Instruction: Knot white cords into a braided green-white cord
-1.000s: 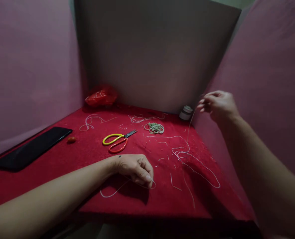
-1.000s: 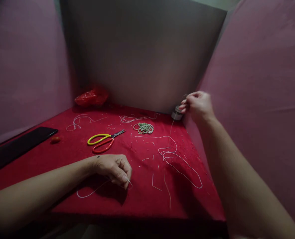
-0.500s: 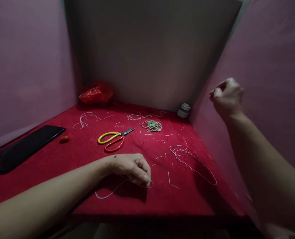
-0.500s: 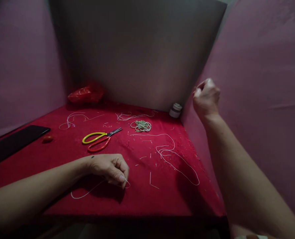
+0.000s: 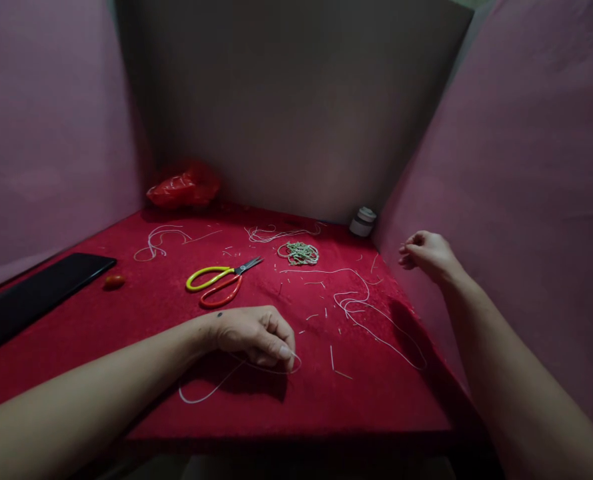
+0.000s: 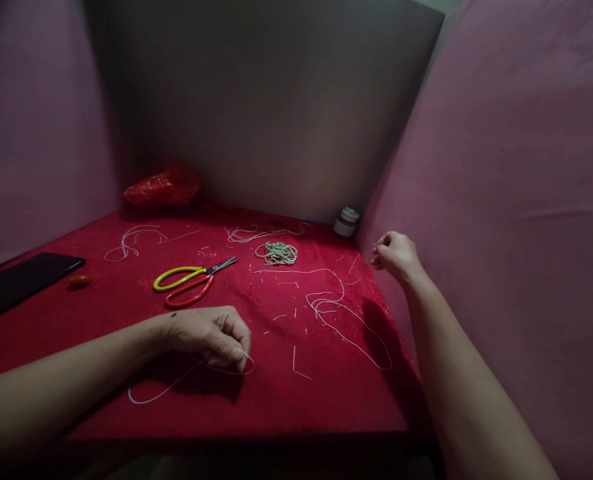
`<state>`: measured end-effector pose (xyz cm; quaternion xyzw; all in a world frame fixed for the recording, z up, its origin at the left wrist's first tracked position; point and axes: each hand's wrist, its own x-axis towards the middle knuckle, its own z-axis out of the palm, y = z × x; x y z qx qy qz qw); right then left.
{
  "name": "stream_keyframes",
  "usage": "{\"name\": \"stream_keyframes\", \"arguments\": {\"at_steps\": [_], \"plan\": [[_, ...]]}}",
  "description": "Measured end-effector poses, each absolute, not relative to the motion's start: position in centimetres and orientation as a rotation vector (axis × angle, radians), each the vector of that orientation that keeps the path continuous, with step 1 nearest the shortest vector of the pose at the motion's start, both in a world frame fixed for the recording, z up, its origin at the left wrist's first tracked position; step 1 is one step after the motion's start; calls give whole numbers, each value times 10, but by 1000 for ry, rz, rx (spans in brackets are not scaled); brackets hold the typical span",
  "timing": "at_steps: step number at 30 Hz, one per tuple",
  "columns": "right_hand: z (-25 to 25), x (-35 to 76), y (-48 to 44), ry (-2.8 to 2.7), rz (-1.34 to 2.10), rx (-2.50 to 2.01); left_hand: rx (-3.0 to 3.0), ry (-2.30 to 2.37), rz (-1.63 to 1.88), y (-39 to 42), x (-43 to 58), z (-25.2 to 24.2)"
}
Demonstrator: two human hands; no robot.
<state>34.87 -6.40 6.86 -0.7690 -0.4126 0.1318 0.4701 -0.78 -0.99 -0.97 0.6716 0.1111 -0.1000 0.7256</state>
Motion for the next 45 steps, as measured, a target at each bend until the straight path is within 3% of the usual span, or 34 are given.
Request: {"name": "stream_keyframes", "arguments": {"at_steps": [12, 20, 28, 33, 45], "plan": [[77, 328, -72, -764, 449, -1536, 1473, 222, -231, -9, -7, -12], [90, 320, -69, -838, 198, -1596, 1487, 233, -188, -10, -8, -12], [151, 266, -112, -1084, -140, -1023, 1487, 276, -121, -7, -6, -16], [182, 229, -139, -1150, -298, -1042, 1489, 282, -96, -9, -5, -14], [183, 191, -159, -1228, 72, -1097, 1411, 342, -25, -10, -5, -16]]}}
